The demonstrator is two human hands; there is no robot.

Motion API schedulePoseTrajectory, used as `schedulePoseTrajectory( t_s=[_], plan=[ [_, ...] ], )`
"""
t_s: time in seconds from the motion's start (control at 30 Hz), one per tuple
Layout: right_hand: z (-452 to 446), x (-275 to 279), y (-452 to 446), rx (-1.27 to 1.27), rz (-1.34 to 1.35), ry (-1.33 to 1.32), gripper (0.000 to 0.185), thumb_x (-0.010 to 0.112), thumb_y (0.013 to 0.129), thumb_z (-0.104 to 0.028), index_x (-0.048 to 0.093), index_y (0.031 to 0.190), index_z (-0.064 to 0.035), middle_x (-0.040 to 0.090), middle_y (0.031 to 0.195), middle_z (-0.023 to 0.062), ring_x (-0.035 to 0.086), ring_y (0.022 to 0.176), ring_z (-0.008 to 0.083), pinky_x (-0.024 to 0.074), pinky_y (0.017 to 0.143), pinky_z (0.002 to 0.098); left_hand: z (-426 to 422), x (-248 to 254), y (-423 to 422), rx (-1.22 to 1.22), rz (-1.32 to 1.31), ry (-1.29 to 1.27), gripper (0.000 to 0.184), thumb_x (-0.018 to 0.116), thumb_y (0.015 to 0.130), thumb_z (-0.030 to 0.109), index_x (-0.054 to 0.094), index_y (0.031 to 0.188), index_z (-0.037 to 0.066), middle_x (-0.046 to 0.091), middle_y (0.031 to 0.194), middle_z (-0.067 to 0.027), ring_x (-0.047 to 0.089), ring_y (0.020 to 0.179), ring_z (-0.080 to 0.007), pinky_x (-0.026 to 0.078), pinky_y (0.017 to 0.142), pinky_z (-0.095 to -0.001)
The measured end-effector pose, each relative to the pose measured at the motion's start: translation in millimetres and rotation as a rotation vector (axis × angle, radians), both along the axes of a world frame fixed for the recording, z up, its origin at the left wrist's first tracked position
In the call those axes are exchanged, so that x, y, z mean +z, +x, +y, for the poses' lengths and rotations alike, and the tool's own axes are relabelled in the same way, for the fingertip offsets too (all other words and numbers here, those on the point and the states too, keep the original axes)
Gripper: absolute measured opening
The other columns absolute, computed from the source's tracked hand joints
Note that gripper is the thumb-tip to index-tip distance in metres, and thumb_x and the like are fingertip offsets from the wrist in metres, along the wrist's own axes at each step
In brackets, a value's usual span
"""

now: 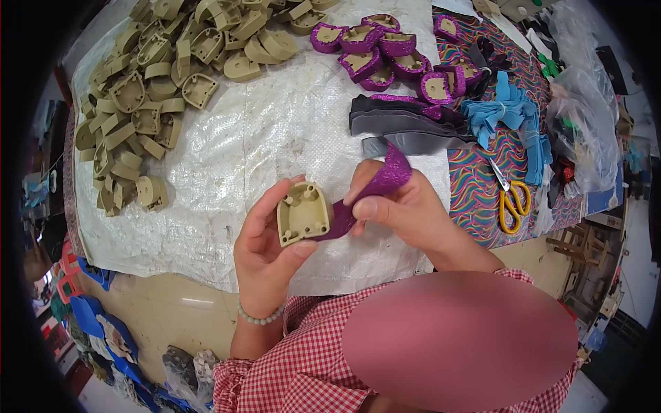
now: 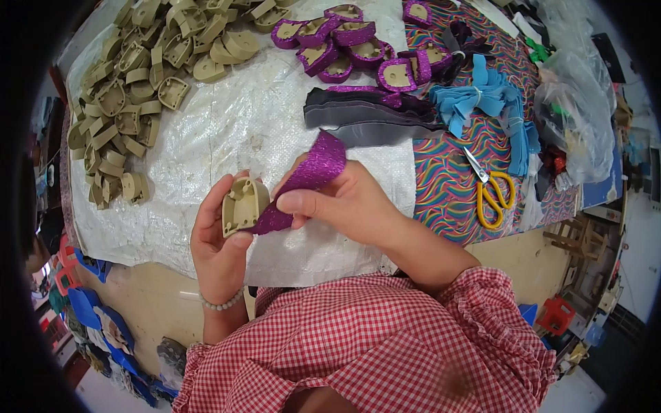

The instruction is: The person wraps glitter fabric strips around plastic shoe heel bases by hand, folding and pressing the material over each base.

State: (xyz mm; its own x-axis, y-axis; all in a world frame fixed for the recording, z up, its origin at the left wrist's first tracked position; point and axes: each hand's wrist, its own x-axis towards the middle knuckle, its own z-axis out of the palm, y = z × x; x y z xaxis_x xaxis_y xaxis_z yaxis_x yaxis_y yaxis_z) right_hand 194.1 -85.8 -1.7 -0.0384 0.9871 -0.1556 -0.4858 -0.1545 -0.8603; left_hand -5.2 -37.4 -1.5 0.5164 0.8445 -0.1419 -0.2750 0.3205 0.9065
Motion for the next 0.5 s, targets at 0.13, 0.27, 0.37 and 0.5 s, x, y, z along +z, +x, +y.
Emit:
schedulePoseTrajectory(
  t_s=[0.13, 0.27, 0.37, 0.5],
  plan=[
    [0, 5, 0, -0.010, 0.032, -0.135, 0.012, 0.067, 0.084, -0.007, 0.063, 0.092, 0.0007, 0.058, 0.085, 0.0063, 0.061, 0.073, 0.0149, 0.0502, 0.065, 0.0259, -1, -5, 0, -0.062, -0.112, -0.009, 0.071, 0.072, 0.075, 0.002, 0.037, 0.137, -0.003, 0.043, 0.139, -0.0212, 0.045, 0.127, -0.0280, 0.038, 0.105, -0.0376],
    [2, 7, -5, -0.029, 0.022, -0.124, 0.012, 0.068, 0.083, -0.006, 0.063, 0.093, 0.0000, 0.058, 0.086, 0.0064, 0.061, 0.078, 0.0149, 0.0502, 0.070, 0.0256, 1, -7, -2, -0.131, -0.150, 0.016, 0.073, 0.074, 0.075, 0.006, 0.037, 0.137, -0.004, 0.041, 0.140, -0.0217, 0.042, 0.130, -0.0287, 0.037, 0.106, -0.0380],
    [2, 8, -7, -0.056, 0.006, -0.040, 0.013, 0.069, 0.081, -0.003, 0.063, 0.093, -0.0011, 0.060, 0.093, 0.0083, 0.061, 0.087, 0.0166, 0.0499, 0.076, 0.0281, 1, -5, -4, -0.163, -0.110, -0.016, 0.079, 0.075, 0.075, 0.007, 0.031, 0.140, -0.004, 0.036, 0.144, -0.0219, 0.038, 0.133, -0.0284, 0.034, 0.107, -0.0375],
    [0, 3, -9, -0.100, -0.168, 0.116, 0.021, 0.069, 0.081, 0.000, 0.063, 0.101, 0.0001, 0.064, 0.104, 0.0070, 0.063, 0.086, 0.0116, 0.0523, 0.075, 0.0240, -4, 3, 8, -0.108, -0.059, 0.127, 0.088, 0.074, 0.075, 0.006, 0.021, 0.144, -0.003, 0.029, 0.148, -0.0203, 0.034, 0.135, -0.0267, 0.030, 0.108, -0.0359]
  ],
)
